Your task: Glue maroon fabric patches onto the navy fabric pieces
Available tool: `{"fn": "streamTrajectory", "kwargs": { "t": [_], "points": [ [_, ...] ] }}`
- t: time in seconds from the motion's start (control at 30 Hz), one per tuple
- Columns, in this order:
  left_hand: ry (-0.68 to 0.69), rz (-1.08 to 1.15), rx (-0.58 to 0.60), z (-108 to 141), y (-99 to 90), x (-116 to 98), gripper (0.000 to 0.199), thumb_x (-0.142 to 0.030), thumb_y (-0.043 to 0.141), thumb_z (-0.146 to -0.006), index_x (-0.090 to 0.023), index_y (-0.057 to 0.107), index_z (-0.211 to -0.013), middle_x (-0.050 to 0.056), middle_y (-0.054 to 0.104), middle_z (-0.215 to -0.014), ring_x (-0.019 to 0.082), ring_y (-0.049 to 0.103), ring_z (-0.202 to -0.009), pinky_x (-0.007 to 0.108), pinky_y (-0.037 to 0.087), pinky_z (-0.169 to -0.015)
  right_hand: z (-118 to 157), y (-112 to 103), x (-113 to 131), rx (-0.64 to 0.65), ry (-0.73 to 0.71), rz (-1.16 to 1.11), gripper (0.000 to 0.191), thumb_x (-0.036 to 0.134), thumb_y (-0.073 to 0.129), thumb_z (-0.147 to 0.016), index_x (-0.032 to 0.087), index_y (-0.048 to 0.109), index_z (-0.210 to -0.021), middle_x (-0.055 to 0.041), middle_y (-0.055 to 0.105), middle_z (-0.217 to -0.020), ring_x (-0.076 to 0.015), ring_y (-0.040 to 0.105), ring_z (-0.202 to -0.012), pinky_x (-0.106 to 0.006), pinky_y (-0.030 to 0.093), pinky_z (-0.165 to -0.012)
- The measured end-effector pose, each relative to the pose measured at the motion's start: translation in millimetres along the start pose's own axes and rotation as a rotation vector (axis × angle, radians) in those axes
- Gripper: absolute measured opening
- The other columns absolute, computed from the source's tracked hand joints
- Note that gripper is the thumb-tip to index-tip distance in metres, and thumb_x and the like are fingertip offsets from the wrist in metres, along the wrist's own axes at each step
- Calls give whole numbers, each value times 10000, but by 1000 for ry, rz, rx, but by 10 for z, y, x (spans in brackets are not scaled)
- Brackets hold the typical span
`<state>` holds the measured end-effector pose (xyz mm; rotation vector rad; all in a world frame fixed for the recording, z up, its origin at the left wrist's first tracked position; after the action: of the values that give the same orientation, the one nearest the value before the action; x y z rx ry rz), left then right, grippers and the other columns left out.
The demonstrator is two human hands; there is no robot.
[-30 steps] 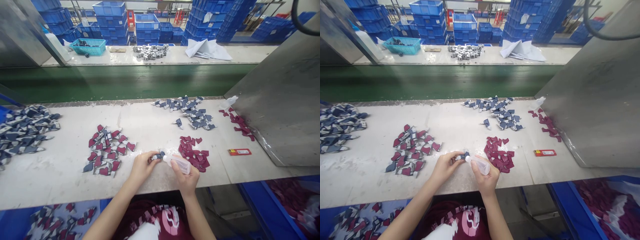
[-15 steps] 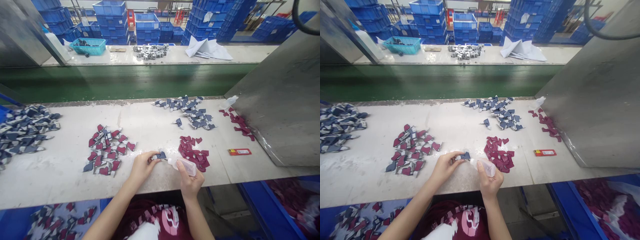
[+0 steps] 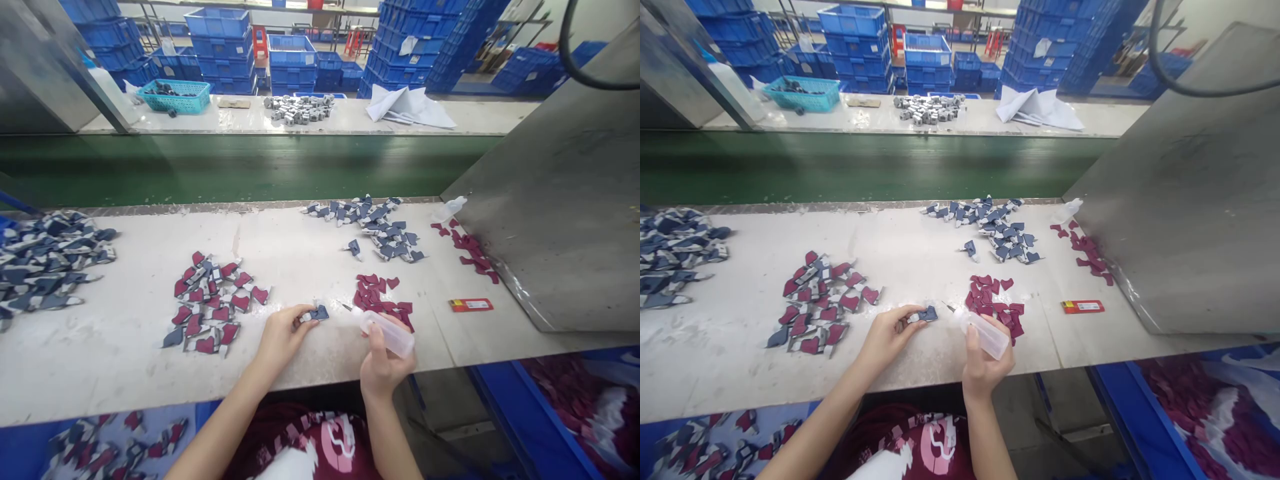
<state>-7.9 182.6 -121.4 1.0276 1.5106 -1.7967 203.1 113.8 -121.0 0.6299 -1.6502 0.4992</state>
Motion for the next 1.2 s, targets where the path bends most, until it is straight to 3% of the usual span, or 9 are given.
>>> {"fn": "streamTrajectory", "kwargs": {
  "t": [0.1, 0.23, 0.4, 0.53, 0.7, 0.83, 1.0, 1.1, 1.2],
  "points": [
    [22, 37, -33, 40, -77, 3, 201, -225, 675, -856, -221, 760, -1038, 37, 806, -941, 202, 723, -723, 292, 564, -722, -77, 270, 59, 173, 13, -75, 355, 365, 810, -732, 189, 595, -952, -58, 708, -895, -215, 713, -820, -350, 565, -765],
    [77, 46, -127, 150, -278, 36, 208, -249, 624, -878, -221, 760, -1033, 57, 802, -1027, 228, 755, -865, 308, 594, -766, -89, 766, 79, 415, 54, -39, 474, 323, 822, -722, 219, 560, -1102, -114, 741, -1118, -267, 704, -1083, -438, 528, -962],
    [91, 42, -204, 310, -475, 136, 225, -310, 627, -888, -209, 762, -1037, 70, 801, -1053, 243, 771, -914, 300, 618, -772, -9, 1116, 6, 587, 55, 106, 489, 348, 805, -728, 224, 658, -1177, -111, 742, -1191, -259, 715, -1058, -405, 570, -913],
    [69, 36, -195, 358, -496, 186, 226, -338, 661, -872, -216, 772, -1026, 61, 805, -1041, 245, 781, -861, 290, 627, -741, -173, 953, -25, 677, 35, 179, 605, 406, 805, -721, 260, 647, -1287, -84, 724, -1234, -266, 691, -1075, -421, 550, -934],
    [36, 112, -175, 354, -435, 141, 225, -357, 696, -845, -227, 790, -1003, 48, 808, -1016, 243, 779, -861, 284, 632, -749, -876, 389, -33, 330, -57, 639, 460, 537, 634, -843, 184, 744, -1116, -164, 697, -1129, -340, 543, -1130, -504, 418, -996],
    [-30, 294, -213, 364, -394, 38, 248, -349, 702, -818, -197, 802, -985, 49, 815, -897, 242, 784, -816, 288, 642, -753, -1126, 414, -146, 322, -29, 835, 373, 507, 714, -772, 163, 773, -901, -191, 675, -1028, -360, 504, -1083, -512, 380, -981],
    [-58, 366, -301, 392, -427, -116, 273, -308, 753, -771, -164, 816, -994, 53, 816, -897, 250, 785, -824, 295, 648, -780, -1025, 467, -101, 366, 5, 735, 321, 497, 669, -808, 186, 745, -829, -130, 729, -918, -310, 589, -970, -438, 454, -869],
    [-55, 371, -318, 397, -418, -155, 280, -297, 767, -773, -153, 815, -1007, 47, 815, -866, 243, 782, -764, 289, 656, -739, -746, 446, 13, 453, 121, 416, 401, 583, 686, -778, 191, 743, -839, -83, 748, -829, -238, 655, -768, -359, 508, -701],
    [-28, 364, -324, 394, -399, -190, 275, -293, 766, -788, -158, 814, -1023, 39, 816, -864, 235, 780, -728, 293, 661, -727, -321, 509, 183, 609, 227, 120, 364, 550, 770, -729, 200, 765, -829, -69, 769, -828, -233, 704, -776, -352, 555, -714]
  ]
}}
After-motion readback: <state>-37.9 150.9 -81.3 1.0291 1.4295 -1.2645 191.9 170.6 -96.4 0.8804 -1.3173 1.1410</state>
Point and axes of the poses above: each hand's wrist, its own z-axis away from the middle knuckle, its own y-axis out of the palm, x = y × z, the point moved 8 cm from there along -z, towards the middle knuckle
